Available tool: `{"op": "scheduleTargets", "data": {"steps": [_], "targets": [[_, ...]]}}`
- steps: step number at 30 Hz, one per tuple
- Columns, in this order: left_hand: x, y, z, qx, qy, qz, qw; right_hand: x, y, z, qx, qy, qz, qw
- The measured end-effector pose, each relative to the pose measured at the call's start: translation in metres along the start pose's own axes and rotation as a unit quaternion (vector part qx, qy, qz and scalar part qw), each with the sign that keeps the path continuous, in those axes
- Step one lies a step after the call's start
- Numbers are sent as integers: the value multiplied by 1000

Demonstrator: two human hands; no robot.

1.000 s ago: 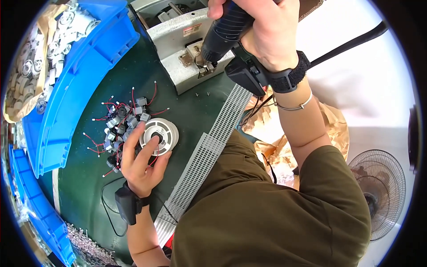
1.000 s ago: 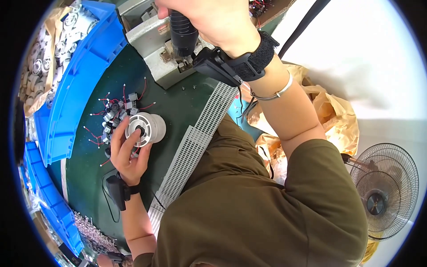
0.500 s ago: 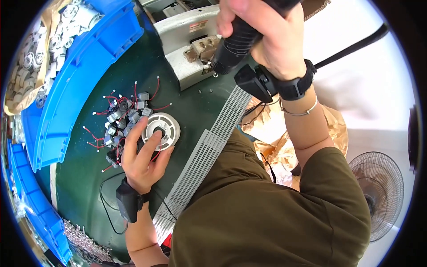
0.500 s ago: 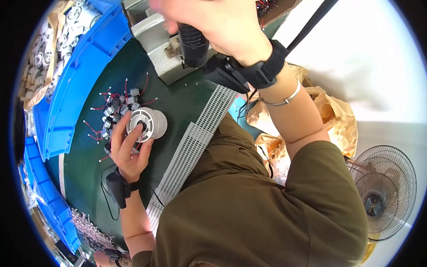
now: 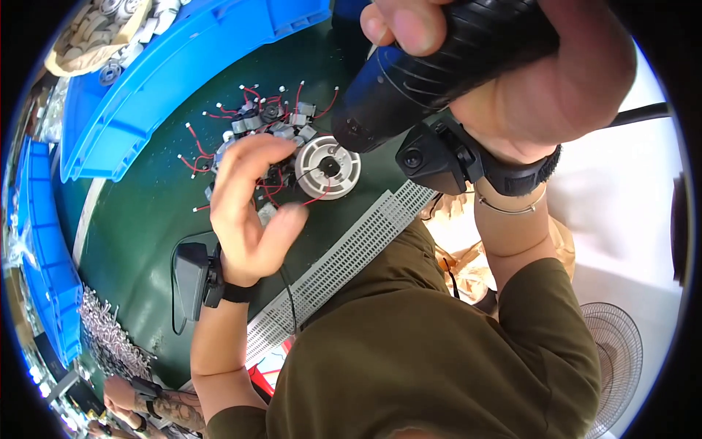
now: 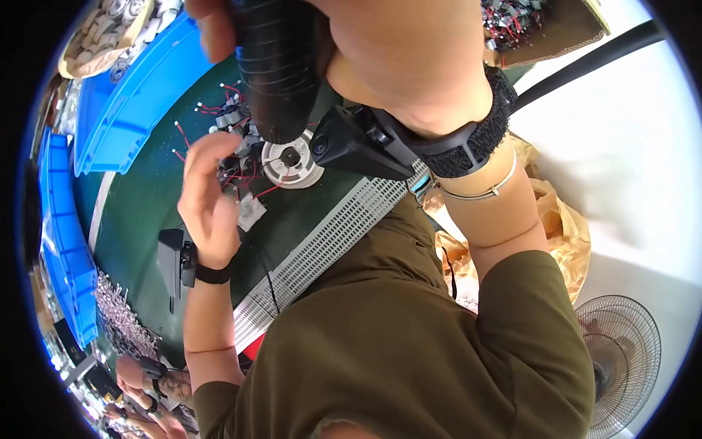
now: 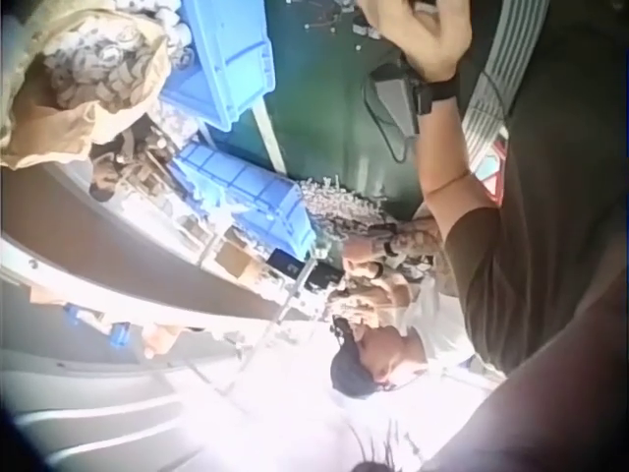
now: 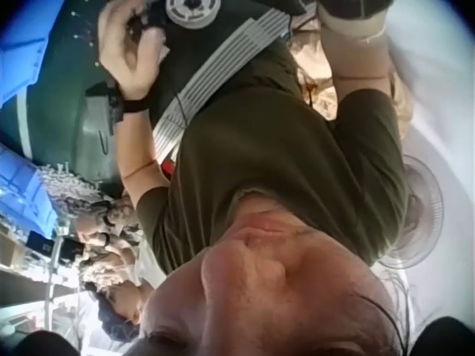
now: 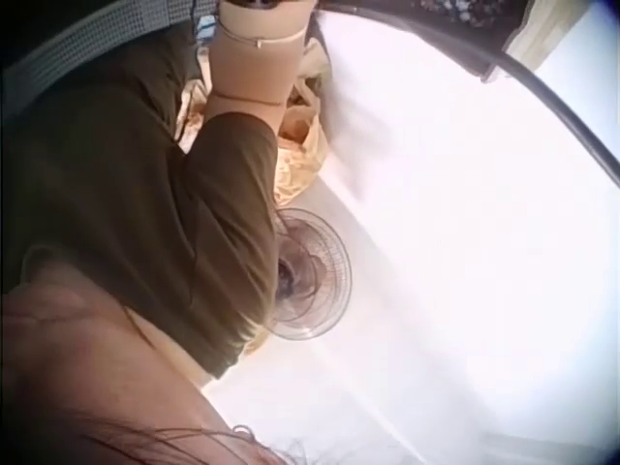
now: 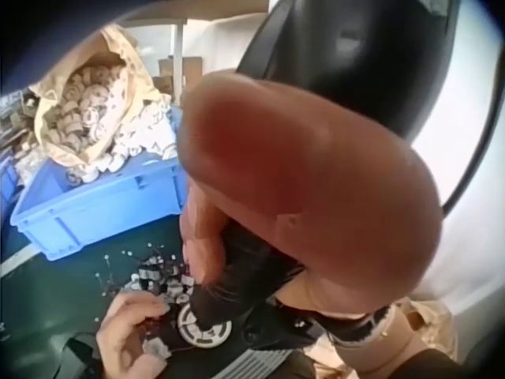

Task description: The person assembles a motor into a plastic housing by hand and secures it by driving a screw with a power screwdriver. This process is repeated multiple times with additional motors, housings, and screws.

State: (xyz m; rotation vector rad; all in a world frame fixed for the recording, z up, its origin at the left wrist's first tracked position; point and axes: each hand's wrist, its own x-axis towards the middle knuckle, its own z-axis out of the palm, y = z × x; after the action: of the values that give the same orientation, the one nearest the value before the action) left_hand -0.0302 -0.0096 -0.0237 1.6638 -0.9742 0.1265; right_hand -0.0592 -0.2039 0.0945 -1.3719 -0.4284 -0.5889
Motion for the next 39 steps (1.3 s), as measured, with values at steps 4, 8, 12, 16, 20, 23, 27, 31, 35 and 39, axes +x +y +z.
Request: {"op": "scheduleTargets", "data": {"steps": [4, 8, 12, 16, 20, 23, 27, 31, 35, 39], "targets": [[10, 16, 12, 165, 36, -1, 986, 0, -2, 12, 15, -13, 4, 1000], [9, 9, 17, 156, 40, -5, 987, 2, -3, 11, 19, -17, 5, 1000], [6, 7, 20, 139, 50, 1, 989, 0, -7, 8, 19, -15, 8, 1000], [5, 8, 22, 132, 57, 7, 990, -3, -13, 1, 21, -12, 11, 1000], [4, 10, 24, 130, 59, 0, 990, -5, -15, 0, 26, -11, 15, 999], [2, 11, 25, 122, 66, -6, 990, -6, -17, -1, 33, -13, 19, 999], [1, 11, 27, 114, 69, -21, 991, -7, -17, -4, 38, -13, 25, 999], [2, 13, 29, 97, 82, -22, 992, -4, -13, -1, 42, -14, 30, 999], [3, 12, 29, 110, 81, -16, 990, -3, -13, -3, 48, -16, 37, 998], [3, 12, 29, 108, 83, -23, 990, -2, -11, -3, 54, -18, 43, 997]]}}
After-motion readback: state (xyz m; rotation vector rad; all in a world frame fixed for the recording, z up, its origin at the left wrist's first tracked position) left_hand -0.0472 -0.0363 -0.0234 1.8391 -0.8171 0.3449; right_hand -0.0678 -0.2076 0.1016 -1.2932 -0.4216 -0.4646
